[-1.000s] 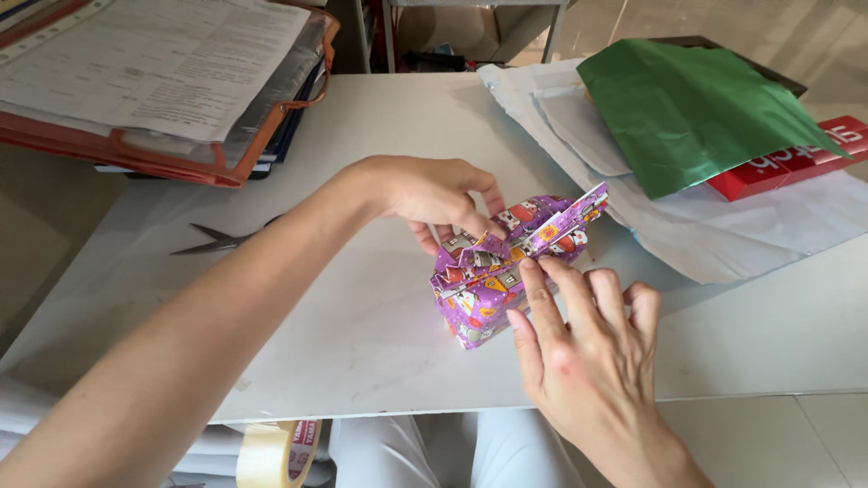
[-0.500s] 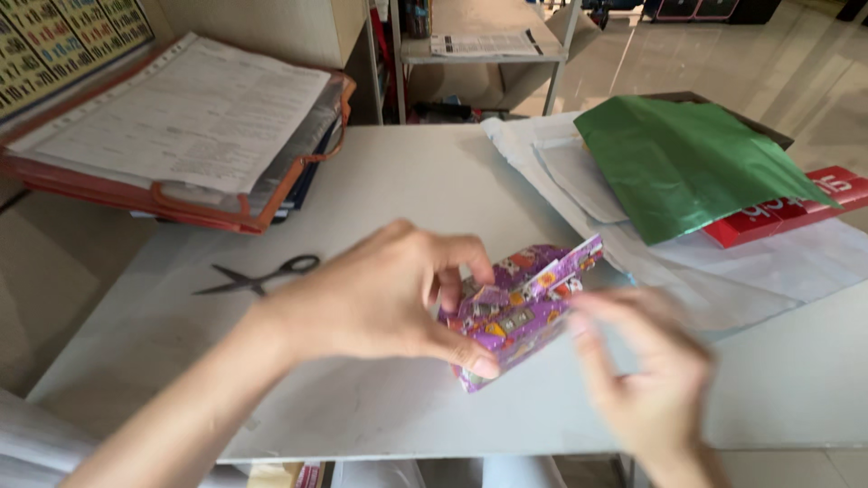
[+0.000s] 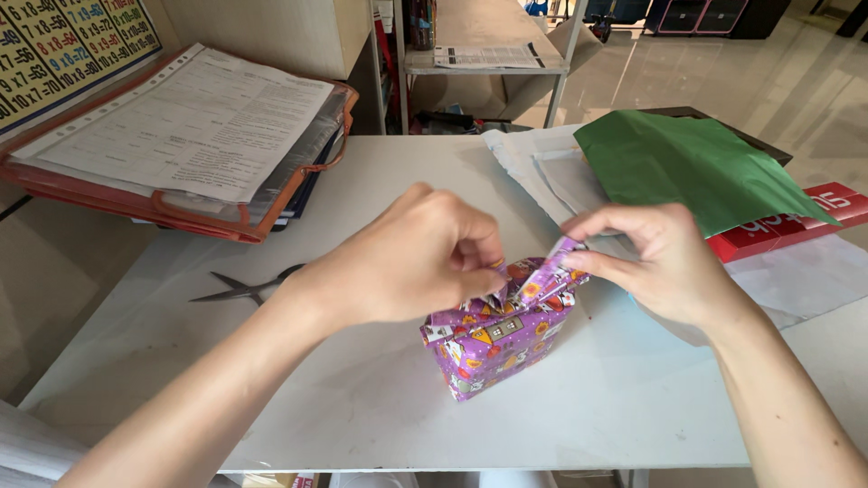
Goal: The person wraps a small box with purple patterned paper, folds the edges, and creates a decorative fan-folded bow on top. Then the person wraps a long red box with green paper, folding and taping the edges to enclose it.
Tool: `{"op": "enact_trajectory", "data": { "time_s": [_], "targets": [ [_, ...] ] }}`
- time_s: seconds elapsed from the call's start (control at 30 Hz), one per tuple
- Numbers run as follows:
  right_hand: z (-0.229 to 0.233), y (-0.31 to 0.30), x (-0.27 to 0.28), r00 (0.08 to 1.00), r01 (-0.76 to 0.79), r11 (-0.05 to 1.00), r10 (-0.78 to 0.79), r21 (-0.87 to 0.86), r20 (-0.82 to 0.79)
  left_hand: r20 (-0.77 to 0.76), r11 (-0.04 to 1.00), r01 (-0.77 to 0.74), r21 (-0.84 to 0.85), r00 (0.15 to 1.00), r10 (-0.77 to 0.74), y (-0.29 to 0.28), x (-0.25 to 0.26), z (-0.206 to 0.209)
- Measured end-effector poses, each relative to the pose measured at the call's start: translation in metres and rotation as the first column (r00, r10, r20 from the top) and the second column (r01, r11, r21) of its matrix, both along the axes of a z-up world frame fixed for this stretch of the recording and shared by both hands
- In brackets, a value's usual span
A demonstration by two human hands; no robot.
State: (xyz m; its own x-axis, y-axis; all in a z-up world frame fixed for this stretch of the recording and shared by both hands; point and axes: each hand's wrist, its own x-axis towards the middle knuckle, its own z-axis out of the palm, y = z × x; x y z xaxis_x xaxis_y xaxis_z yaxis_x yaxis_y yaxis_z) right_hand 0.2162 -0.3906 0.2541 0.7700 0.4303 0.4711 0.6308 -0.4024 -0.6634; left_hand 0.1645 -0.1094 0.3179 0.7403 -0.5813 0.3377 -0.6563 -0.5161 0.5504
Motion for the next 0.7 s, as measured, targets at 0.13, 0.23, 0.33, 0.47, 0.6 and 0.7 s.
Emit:
{"op": "enact_trajectory", "data": {
  "time_s": [0.13, 0.23, 0.33, 0.47, 0.6, 0.7],
  "targets": [
    [0.014, 0.016, 0.008, 0.999, -0.031, 0.994, 0.029, -0.108, -0.017, 0.054, 0.999, 0.049, 0.017, 0.997, -0.05, -0.013, 0.013, 0.004],
    [0.021, 0.029, 0.016, 0.991, -0.11, 0.99, 0.103, -0.085, -0.086, 0.052, 0.997, 0.061, 0.038, 0.997, -0.063, -0.019, 0.019, 0.006],
    [0.024, 0.036, 0.021, 0.973, -0.162, 0.986, 0.154, -0.037, -0.173, 0.051, 0.996, 0.07, 0.059, 0.996, -0.073, -0.021, 0.021, 0.007],
    [0.024, 0.035, 0.024, 0.946, -0.175, 0.984, 0.163, -0.018, -0.28, 0.044, 0.994, 0.084, 0.073, 0.995, -0.087, -0.019, 0.026, 0.008],
    [0.024, 0.032, 0.022, 0.943, -0.175, 0.984, 0.162, -0.022, -0.29, 0.011, 0.987, 0.131, 0.089, 0.991, -0.133, -0.015, 0.035, 0.012],
    [0.024, 0.029, 0.019, 0.939, -0.181, 0.983, 0.169, -0.012, -0.301, -0.014, 0.983, 0.154, 0.097, 0.988, -0.153, -0.014, 0.04, 0.014]
  ]
}}
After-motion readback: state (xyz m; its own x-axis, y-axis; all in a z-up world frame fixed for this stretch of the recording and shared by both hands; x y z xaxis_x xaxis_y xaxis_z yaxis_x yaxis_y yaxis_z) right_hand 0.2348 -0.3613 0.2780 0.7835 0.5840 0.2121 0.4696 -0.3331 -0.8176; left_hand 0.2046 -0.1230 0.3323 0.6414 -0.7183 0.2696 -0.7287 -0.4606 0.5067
